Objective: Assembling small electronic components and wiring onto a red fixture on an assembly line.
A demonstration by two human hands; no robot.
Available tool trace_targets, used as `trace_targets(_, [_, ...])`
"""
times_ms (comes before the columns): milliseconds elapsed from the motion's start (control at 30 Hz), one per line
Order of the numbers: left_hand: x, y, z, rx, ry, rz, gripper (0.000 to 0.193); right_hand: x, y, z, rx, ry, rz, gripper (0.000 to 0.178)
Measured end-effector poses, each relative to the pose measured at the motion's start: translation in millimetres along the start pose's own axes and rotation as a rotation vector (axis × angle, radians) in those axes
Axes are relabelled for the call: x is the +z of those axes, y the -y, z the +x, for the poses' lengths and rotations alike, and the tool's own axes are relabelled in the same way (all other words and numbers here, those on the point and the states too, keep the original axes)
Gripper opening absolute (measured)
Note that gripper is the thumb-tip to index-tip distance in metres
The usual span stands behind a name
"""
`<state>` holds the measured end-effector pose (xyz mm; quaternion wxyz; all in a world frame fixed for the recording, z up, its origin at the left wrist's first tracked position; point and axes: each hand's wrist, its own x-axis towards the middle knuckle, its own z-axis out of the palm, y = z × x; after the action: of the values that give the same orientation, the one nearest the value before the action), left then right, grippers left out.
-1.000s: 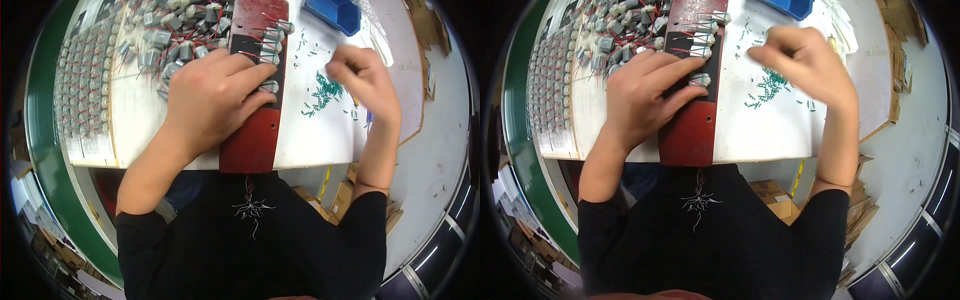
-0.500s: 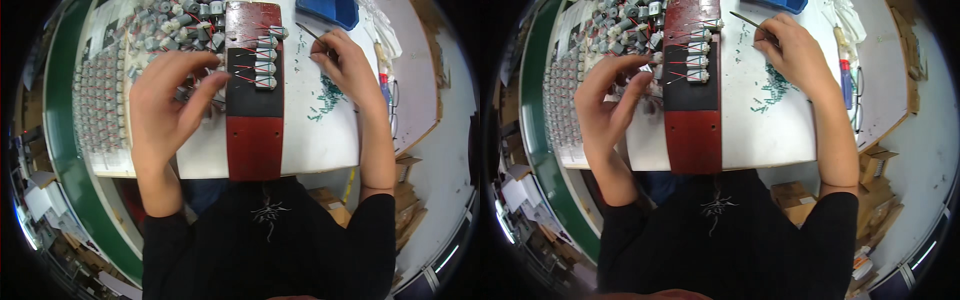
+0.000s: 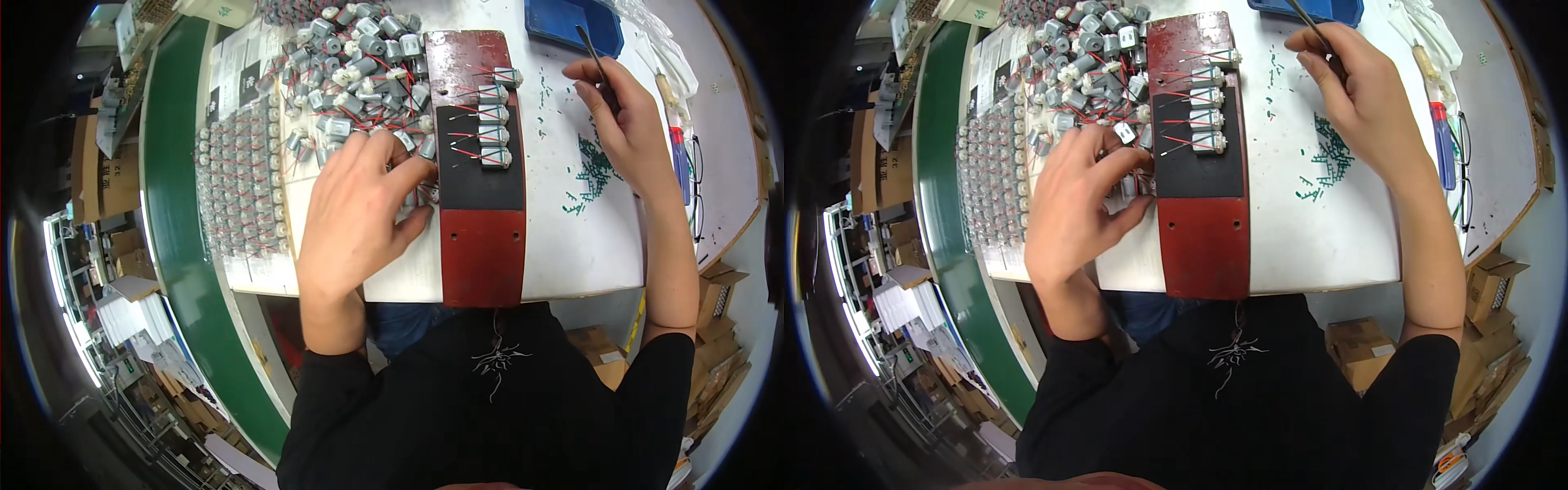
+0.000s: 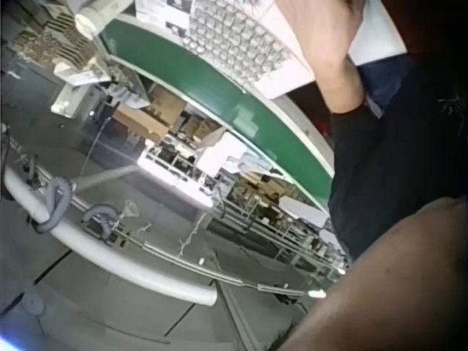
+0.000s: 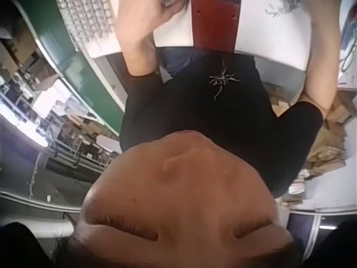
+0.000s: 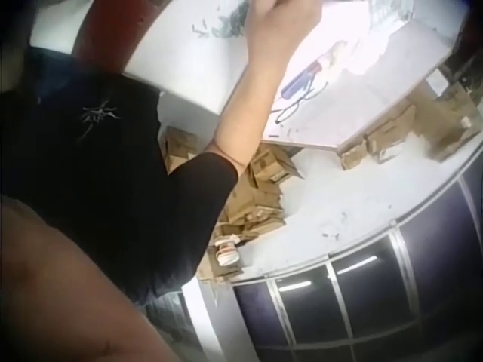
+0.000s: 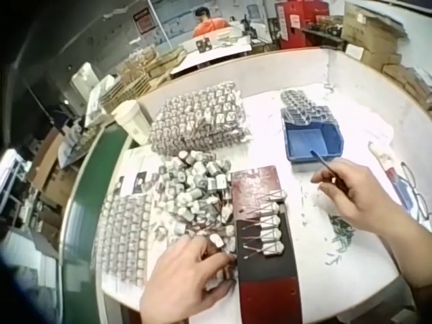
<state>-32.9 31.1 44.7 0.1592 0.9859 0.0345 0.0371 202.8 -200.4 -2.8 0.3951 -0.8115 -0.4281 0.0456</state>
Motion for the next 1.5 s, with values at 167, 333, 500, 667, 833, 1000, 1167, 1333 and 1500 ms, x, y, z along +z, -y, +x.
trace_targets(167, [3, 0, -3, -0.023, -0.001, -0.009, 0.034, -2, 4, -2, 0.046, 0.024, 0.125, 0.015])
trace_targets(333, [-4, 4, -2, 0.075, -0.045, -0.017, 0.027, -1, 3, -2, 0.03, 0.002, 0.238, 0.015])
trace_targets(500, [-14, 8, 3, 0.264, -0.186, -0.289, 0.025, -15, 18, 0, 0.223, 0.039, 0.411, 0.016])
trace_targets(667, [25, -13, 14, 0.238, -0.266, -0.32, 0.025, -12, 51, 10, 0.144, 0.11, 0.549, 0.016])
trace_targets(833, [32, -22, 15, 0.206, -0.328, -0.134, 0.026, 1, 80, -3, 0.19, 0.223, 0.688, 0.02])
trace_targets(1000, [26, -21, 12, 0.216, -0.333, -0.401, 0.024, 4, 86, -19, 0.292, 0.328, 0.747, 0.02])
trace_targets(1167, [33, -22, 14, 0.192, -0.323, -0.623, 0.019, 9, 87, -20, 0.318, 0.397, 0.781, 0.019])
trace_targets(1333, [29, -25, 13, 0.155, -0.324, -0.654, 0.015, 13, 86, -21, 0.314, 0.405, 0.814, 0.02])
trace_targets(1500, [29, -28, 13, 0.15, -0.403, -0.716, 0.011, 21, 83, -26, 0.258, 0.364, 1.0, 0.021])
